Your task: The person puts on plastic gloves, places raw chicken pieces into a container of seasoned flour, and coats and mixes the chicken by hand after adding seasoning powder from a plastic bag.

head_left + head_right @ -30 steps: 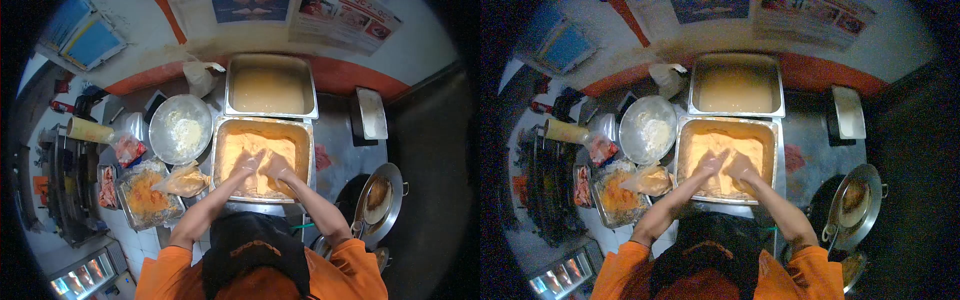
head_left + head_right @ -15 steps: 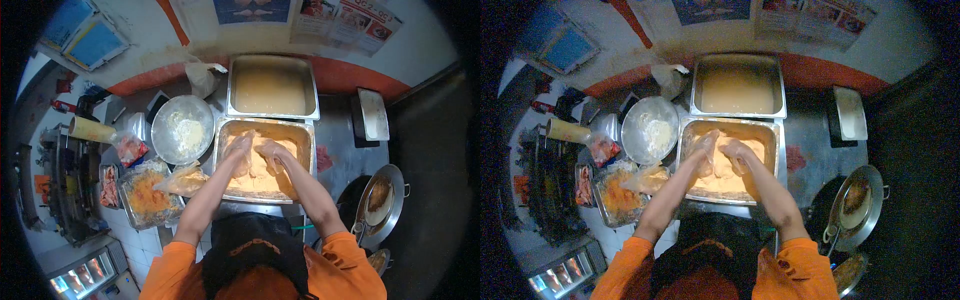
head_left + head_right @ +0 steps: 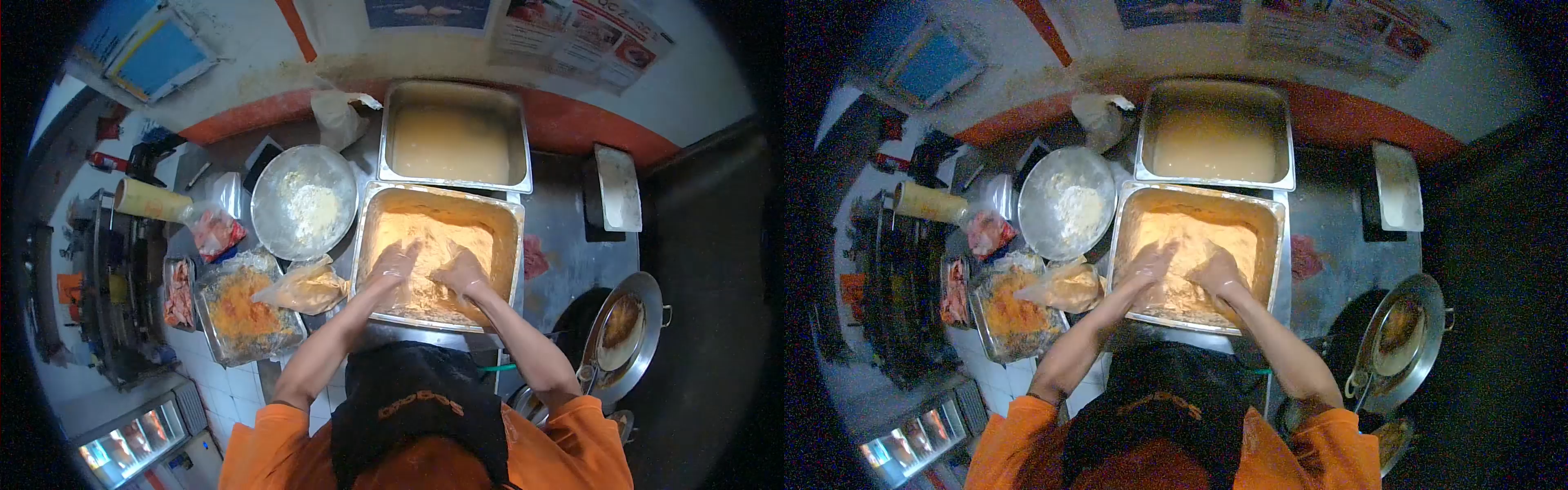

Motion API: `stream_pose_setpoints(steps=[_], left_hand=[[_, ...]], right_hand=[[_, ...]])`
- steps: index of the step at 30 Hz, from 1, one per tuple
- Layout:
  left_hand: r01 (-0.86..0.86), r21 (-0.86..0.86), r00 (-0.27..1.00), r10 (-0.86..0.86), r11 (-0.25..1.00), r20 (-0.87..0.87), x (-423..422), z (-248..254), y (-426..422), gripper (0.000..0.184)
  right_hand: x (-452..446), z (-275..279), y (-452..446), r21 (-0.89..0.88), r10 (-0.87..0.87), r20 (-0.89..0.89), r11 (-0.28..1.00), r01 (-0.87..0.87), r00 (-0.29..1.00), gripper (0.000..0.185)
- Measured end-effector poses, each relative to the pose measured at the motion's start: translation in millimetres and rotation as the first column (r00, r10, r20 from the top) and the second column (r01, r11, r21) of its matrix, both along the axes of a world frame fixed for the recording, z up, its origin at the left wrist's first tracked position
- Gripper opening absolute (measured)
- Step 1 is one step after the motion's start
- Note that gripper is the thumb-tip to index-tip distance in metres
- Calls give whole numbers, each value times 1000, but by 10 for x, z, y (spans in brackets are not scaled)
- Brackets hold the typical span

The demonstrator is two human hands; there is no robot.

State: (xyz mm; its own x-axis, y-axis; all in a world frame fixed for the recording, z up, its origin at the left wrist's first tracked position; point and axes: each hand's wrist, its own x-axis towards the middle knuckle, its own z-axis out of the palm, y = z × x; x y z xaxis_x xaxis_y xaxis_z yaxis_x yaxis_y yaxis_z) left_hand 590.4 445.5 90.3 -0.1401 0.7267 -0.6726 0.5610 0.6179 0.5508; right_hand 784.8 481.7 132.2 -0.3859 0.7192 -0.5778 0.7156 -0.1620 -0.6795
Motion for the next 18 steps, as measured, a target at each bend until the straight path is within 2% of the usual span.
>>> stream_pose_setpoints(steps=[1,2,3,4,7,8,9,10,11,13,14,15,16,17,18], left_hand=[[-5,45,1000,6,999,-19,-35,-143,-7,87],[-149,78,985,141,986,100,-13,85,-57,75],[-148,68,984,140,987,113,-92,-32,-47,73],[-146,58,983,138,988,124,-238,-221,6,70],[-347,-70,880,351,935,320,-230,389,309,57],[-450,-21,836,430,893,340,-103,296,405,55],[-547,23,783,502,837,367,-33,146,470,53],[-407,119,878,352,905,325,-37,-320,565,58],[-372,106,905,335,922,261,3,-232,580,63],[-300,68,949,290,952,125,75,251,564,73],[-183,-10,980,184,983,81,-34,482,477,84],[-92,-99,993,99,991,68,-56,851,397,85],[-3,-192,998,15,981,63,-73,1266,314,86],[81,-282,996,-64,956,69,-83,1454,233,87],[118,-259,993,-115,959,28,-64,1274,156,86]], right_hand=[[27,65,13,-6,-15,-159,1000,14,987,89],[57,186,29,-15,-29,-312,1000,26,950,88],[74,264,62,-25,-41,-459,999,33,888,88],[111,245,185,-12,-15,-425,1000,11,905,77],[157,-306,678,39,98,-3,994,-97,995,48],[114,-611,800,64,142,99,987,-148,985,40],[38,-917,869,83,170,117,980,-180,979,35],[-47,-1107,897,90,193,120,975,-204,974,33],[-142,-662,813,2,176,120,984,-178,977,34],[-371,390,626,-166,141,135,979,-118,981,37],[-240,125,660,-67,342,132,939,-336,930,45],[-114,-122,693,56,510,149,851,-522,847,54],[-47,186,638,-57,433,127,901,-430,892,60],[43,67,498,-6,364,144,930,-367,920,62],[132,-51,357,46,293,155,952,-303,944,64]])
